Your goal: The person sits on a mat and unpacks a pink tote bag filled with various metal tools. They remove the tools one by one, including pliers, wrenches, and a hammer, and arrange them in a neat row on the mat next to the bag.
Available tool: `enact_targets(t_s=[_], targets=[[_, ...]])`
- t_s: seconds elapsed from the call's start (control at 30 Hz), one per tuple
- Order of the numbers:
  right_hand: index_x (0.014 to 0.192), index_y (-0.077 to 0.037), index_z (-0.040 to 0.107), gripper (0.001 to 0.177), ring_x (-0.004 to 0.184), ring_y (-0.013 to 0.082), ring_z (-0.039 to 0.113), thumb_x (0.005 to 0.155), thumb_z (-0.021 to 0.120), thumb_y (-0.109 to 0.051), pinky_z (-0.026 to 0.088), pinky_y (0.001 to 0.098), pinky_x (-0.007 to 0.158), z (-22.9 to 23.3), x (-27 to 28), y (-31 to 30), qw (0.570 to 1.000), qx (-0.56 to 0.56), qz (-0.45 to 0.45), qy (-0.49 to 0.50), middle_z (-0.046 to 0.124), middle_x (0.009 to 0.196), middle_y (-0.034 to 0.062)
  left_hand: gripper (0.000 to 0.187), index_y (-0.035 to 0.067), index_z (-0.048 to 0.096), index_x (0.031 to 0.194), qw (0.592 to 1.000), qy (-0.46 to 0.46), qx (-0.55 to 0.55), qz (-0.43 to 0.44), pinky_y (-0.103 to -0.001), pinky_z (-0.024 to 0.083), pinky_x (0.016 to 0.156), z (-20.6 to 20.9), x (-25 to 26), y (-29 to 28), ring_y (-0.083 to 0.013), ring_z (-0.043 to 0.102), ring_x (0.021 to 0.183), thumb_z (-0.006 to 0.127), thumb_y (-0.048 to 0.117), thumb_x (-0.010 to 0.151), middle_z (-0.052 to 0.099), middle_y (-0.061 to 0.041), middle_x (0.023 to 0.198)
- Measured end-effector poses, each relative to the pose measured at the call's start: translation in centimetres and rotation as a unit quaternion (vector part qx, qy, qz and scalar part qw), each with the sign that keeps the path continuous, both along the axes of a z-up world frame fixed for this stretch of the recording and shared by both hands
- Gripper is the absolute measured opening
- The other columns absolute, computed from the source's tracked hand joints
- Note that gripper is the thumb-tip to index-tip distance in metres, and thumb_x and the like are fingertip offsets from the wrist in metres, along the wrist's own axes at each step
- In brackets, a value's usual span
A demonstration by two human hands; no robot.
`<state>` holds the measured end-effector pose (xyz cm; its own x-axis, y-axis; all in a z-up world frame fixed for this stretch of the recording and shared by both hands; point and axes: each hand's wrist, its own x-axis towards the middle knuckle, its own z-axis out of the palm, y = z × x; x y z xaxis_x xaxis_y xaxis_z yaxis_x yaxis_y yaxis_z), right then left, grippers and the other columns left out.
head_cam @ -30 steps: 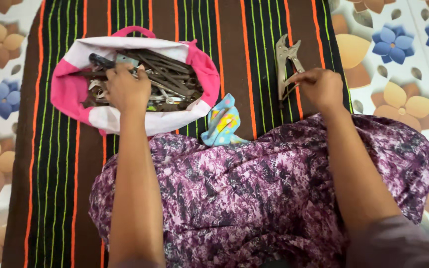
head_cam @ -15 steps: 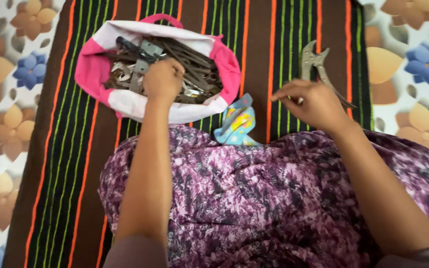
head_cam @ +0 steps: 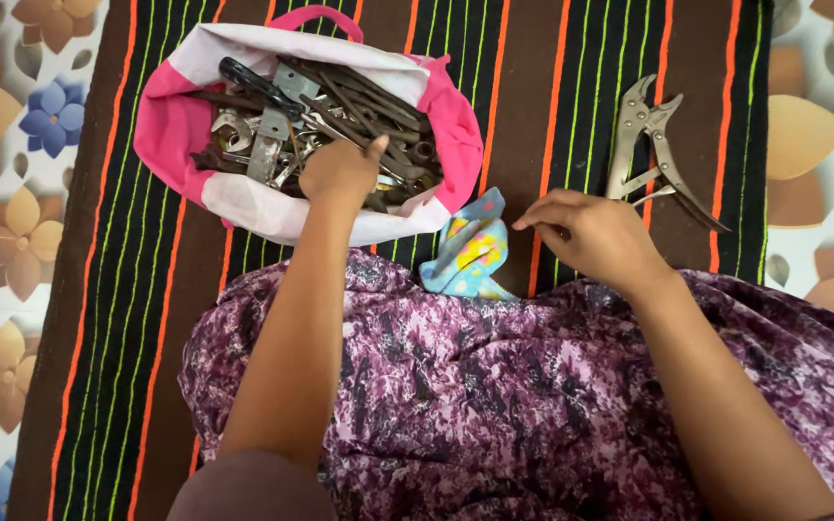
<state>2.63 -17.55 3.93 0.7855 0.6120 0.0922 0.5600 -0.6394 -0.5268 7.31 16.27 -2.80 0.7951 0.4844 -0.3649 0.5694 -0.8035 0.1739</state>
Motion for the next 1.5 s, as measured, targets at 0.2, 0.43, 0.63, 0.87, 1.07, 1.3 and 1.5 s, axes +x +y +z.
enact_targets(t_s=[0.2,0.43,0.63,0.87,1.07,1.3,1.5], targets=[[0.101,-0.021,0.080,0.018,0.078,0.0201,0.072,0.087,0.072,-0.013,0.056,0.0344,0.066,-0.3,0.2,-0.2,1.000,-0.015,-0.006,0.012,0.075,0.105,-0.0070,0.069,0.009,0.077,0.077,0.994,0.051,-0.090,0.032,-0.040,0.056,0.076,1.7,-0.3,0.4,-0.0226,0.075,0.075,0.058,0.074,0.090,0.073,-0.004,0.069],[0.101,-0.021,0.080,0.019,0.080,0.0223,0.071,0.087,0.071,-0.012,0.056,0.0361,0.067,-0.8,0.0,-0.7,1.000,-0.007,-0.011,0.017,0.075,0.105,-0.0045,0.069,0.006,0.077,0.084,0.995,-0.095,0.009,0.023,-0.048,0.055,0.076,-0.2,0.1,2.2,-0.0327,0.071,0.085,0.059,0.072,0.093,0.071,-0.012,0.079],[0.102,-0.020,0.080,0.020,0.083,0.0233,0.072,0.086,0.071,-0.012,0.057,0.0364,0.070,-1.0,0.0,-0.8,1.000,-0.001,-0.012,0.004,0.075,0.106,-0.0028,0.050,0.002,0.070,0.104,0.945,-0.082,-0.227,0.219,-0.038,0.064,0.067,1.6,0.0,2.6,-0.0293,0.078,0.083,0.059,0.051,0.098,0.075,-0.015,0.091],[0.102,-0.020,0.080,0.017,0.084,0.0236,0.072,0.089,0.071,-0.013,0.057,0.0368,0.071,-1.0,0.0,-0.9,1.000,-0.003,-0.020,0.009,0.076,0.105,-0.0029,0.040,0.007,0.055,0.117,0.806,-0.169,-0.449,0.347,-0.046,0.065,0.068,-4.4,2.0,4.9,-0.0318,0.071,0.088,0.066,0.039,0.096,0.063,-0.015,0.113],[0.101,-0.020,0.080,0.017,0.082,0.0237,0.072,0.089,0.071,-0.013,0.057,0.0370,0.069,-1.1,0.0,-0.8,1.000,-0.009,-0.021,0.011,0.075,0.104,-0.0023,0.031,0.006,0.059,0.111,0.801,-0.205,-0.420,0.375,-0.047,0.068,0.069,-6.9,2.8,4.7,-0.0301,0.071,0.093,0.070,0.028,0.092,0.068,-0.012,0.113],[0.103,-0.019,0.080,0.020,0.083,0.0246,0.072,0.088,0.071,-0.010,0.057,0.0369,0.071,-1.9,0.3,-1.3,1.000,-0.005,-0.012,0.007,0.075,0.106,-0.0003,0.023,0.004,0.064,0.115,0.784,-0.231,-0.449,0.361,-0.044,0.064,0.072,-6.9,2.6,5.1,-0.0333,0.079,0.089,0.060,0.017,0.096,0.077,-0.016,0.113],[0.103,-0.018,0.080,0.021,0.085,0.0252,0.072,0.087,0.071,-0.008,0.057,0.0369,0.072,-1.3,-0.1,-1.4,0.999,0.035,-0.014,0.010,0.075,0.104,0.0010,0.027,0.007,0.058,0.112,0.789,-0.238,-0.426,0.372,-0.043,0.064,0.067,-4.6,1.8,4.0,-0.0324,0.076,0.080,0.065,0.030,0.097,0.072,-0.012,0.104]])
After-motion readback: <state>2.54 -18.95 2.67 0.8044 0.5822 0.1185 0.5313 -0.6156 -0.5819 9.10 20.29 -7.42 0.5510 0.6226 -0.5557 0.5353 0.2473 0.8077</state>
